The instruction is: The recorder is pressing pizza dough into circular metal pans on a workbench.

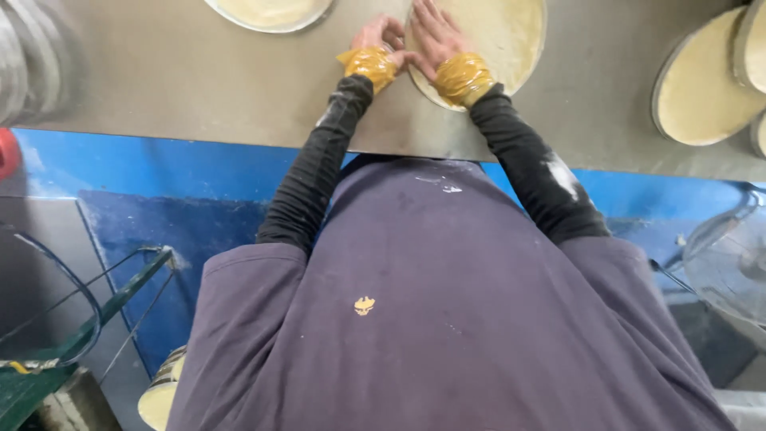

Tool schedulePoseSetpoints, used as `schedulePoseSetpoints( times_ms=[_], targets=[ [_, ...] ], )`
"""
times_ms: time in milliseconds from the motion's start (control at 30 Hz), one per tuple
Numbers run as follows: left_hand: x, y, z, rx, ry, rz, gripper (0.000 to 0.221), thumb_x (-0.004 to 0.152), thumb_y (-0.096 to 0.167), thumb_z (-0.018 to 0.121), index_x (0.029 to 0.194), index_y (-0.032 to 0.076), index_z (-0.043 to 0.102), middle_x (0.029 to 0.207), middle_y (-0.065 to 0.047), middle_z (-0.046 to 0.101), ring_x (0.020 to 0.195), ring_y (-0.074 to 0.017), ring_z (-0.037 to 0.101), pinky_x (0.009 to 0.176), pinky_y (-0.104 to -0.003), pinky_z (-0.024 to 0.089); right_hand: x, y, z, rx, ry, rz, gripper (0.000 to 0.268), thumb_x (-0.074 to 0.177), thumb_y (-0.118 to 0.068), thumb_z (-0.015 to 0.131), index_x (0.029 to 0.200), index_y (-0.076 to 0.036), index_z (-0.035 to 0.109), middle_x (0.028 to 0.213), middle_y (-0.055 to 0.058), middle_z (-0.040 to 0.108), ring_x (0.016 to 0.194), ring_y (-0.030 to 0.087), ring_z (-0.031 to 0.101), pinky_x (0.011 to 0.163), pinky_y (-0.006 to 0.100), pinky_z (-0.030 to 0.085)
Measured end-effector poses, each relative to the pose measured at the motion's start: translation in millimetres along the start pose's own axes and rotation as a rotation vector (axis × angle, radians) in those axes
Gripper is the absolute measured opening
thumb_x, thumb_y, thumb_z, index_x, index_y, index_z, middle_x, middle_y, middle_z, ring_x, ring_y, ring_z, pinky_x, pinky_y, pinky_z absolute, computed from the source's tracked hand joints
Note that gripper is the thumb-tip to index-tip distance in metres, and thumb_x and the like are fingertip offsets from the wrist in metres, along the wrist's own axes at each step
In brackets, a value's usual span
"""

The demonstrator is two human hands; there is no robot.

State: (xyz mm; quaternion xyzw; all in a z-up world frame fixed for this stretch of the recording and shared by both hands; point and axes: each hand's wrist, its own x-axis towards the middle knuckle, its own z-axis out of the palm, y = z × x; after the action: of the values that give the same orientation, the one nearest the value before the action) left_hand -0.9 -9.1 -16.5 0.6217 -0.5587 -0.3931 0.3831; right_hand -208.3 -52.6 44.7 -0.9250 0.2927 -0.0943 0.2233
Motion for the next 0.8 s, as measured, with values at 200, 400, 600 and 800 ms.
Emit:
schedulePoseSetpoints(
  times_ms=[200, 400, 600, 800],
  targets=[
    [-3, 14, -3, -0.064, -0.027, -0.125, 0.033, 0.077, 0.019, 0.088, 0.100, 0.009, 0.067, 0.079, -0.002, 0.075, 0.071, -0.0166, 0.074, 0.064, -0.033, 0.062, 7, -1, 1, -0.026, 0.144, 0.031, 0.053, 0.114, -0.031, 0.062, 0.149, 0.008, 0.053, 0.153, 0.027, 0.053, 0.145, 0.043, 0.045, 0.123, 0.051, 0.031],
    [-7, 21, -1, -0.128, -0.009, -0.134, 0.030, 0.073, 0.008, 0.079, 0.100, 0.007, 0.065, 0.080, -0.004, 0.075, 0.069, -0.0175, 0.073, 0.062, -0.031, 0.063, 11, 5, 2, -0.055, 0.237, 0.110, 0.044, 0.110, -0.029, 0.061, 0.138, 0.005, 0.058, 0.138, 0.025, 0.060, 0.128, 0.043, 0.055, 0.111, 0.049, 0.043],
    [-10, 32, 0, -0.136, -0.018, -0.189, 0.031, 0.073, 0.010, 0.080, 0.100, 0.008, 0.064, 0.079, -0.004, 0.075, 0.068, -0.0160, 0.073, 0.062, -0.031, 0.061, 17, 5, 9, -0.039, 0.219, 0.302, 0.031, 0.110, -0.030, 0.064, 0.113, 0.000, 0.065, 0.105, 0.024, 0.065, 0.101, 0.043, 0.060, 0.087, 0.052, 0.047],
    [-8, 10, 8, -0.086, 0.013, -0.145, 0.033, 0.072, 0.012, 0.081, 0.100, 0.009, 0.064, 0.078, -0.004, 0.076, 0.068, -0.0167, 0.073, 0.066, -0.033, 0.060, 18, 13, 17, -0.131, 0.456, 0.206, 0.021, 0.107, -0.023, 0.065, 0.111, -0.002, 0.064, 0.102, 0.021, 0.066, 0.096, 0.042, 0.061, 0.085, 0.050, 0.048]
  ],
)
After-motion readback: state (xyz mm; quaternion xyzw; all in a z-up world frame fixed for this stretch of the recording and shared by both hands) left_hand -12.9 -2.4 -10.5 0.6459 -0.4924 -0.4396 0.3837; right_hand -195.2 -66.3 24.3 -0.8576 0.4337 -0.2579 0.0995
